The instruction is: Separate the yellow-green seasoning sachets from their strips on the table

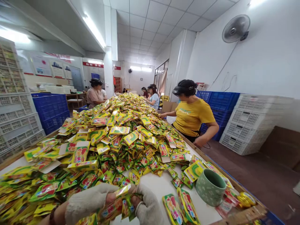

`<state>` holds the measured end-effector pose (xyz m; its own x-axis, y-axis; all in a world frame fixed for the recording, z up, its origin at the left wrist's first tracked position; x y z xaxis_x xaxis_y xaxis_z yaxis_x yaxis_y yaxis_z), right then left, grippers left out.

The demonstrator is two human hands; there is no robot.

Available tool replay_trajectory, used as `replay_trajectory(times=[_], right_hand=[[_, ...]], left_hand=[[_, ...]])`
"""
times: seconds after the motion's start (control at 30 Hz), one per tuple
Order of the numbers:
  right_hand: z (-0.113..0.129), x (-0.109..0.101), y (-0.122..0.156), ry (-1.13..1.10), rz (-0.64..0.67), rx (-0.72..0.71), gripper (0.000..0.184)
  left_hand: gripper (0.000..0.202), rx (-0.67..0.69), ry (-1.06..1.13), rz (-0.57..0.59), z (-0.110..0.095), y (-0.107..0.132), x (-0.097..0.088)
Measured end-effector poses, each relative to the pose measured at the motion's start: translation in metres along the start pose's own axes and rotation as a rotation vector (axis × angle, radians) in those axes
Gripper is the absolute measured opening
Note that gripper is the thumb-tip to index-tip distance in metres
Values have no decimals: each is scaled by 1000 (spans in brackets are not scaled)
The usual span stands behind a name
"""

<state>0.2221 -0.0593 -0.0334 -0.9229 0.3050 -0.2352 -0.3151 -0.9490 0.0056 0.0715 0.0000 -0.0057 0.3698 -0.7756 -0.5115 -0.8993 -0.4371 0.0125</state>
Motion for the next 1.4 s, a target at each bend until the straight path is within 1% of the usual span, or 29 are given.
replay_trajectory(times=[0.03, 0.07, 0.1, 0.13, 0.17, 0.2, 0.23, 0.27, 0.3, 0.37, 0.47, 0.57, 0.63, 0.7, 0.77, 0.83, 0.9, 0.97, 1.1, 1.17, 1.2, 1.33, 1.4], right_hand=[[-10, -3, -2, -17, -10, 66, 27], [-21, -4, -4, -60, -21, 127, 35], [-31, -5, -7, -124, -26, 180, 44], [-41, -4, -9, -196, -25, 221, 53], [-48, -2, -12, -261, -18, 248, 60], [-53, 0, -14, -311, -3, 264, 64], [-57, 3, -15, -344, 16, 274, 67], [-58, 6, -15, -369, 34, 281, 68], [-57, 8, -15, -387, 49, 279, 67], [-49, 6, -11, -403, 32, 250, 60], [-28, -11, -5, -329, -102, 156, 47], [-9, -22, -3, -119, -191, 51, 33], [-2, -23, -3, 36, -212, -20, 26], [1, -24, -2, 169, -228, -93, 23], [5, -23, -1, 281, -221, -186, 21], [10, -20, 0, 355, -167, -263, 19], [12, -19, -1, 378, -95, -278, 15], [13, -21, -3, 383, -72, -266, 12], [13, -23, -3, 405, -94, -306, 10], [11, -19, -3, 438, -91, -323, 12], [11, -17, -2, 461, -102, -332, 14], [14, -13, 4, 562, -220, -367, 19], [15, -10, 5, 565, -205, -364, 18]], left_hand=[[44, -25, -106, -96, 6, -5, -1], [37, -32, -264, -220, 9, -8, -4], [35, -18, -446, -338, 9, -9, -5], [43, 24, -627, -429, 7, -10, -2], [59, 77, -792, -482, 4, -12, 5], [74, 115, -922, -497, 3, -14, 15], [79, 128, -1014, -508, 5, -15, 23], [76, 121, -1075, -524, 8, -16, 29], [69, 106, -1108, -548, 12, -15, 32], [55, 82, -1119, -600, 15, -11, 32], [50, 97, -1062, -612, 15, -5, 29], [55, 109, -990, -560, 14, -5, 29], [57, 92, -959, -543, 13, -5, 29], [55, 53, -936, -519, 14, -5, 28], [53, 34, -907, -436, 16, -7, 29], [57, 70, -866, -307, 17, -11, 33], [62, 120, -825, -209, 17, -14, 36], [63, 131, -799, -172, 16, -14, 35], [62, 121, -783, -151, 14, -14, 34], [64, 124, -796, -161, 14, -14, 36], [65, 118, -808, -185, 14, -14, 37], [55, 70, -841, -385, 16, -10, 36], [52, 72, -845, -464, 16, -7, 36]])
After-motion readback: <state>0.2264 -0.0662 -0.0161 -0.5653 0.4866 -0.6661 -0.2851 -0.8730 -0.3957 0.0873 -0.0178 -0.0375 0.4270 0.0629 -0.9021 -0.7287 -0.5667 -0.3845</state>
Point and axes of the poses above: each hand's wrist, its own y-axis away from the middle knuckle, its own x-axis out of the palm, z = x × y, the point moved 8 cm from there along -y, towards the middle knuckle, and after that the axes turned 10 degrees about x, right-handed, at the moved point
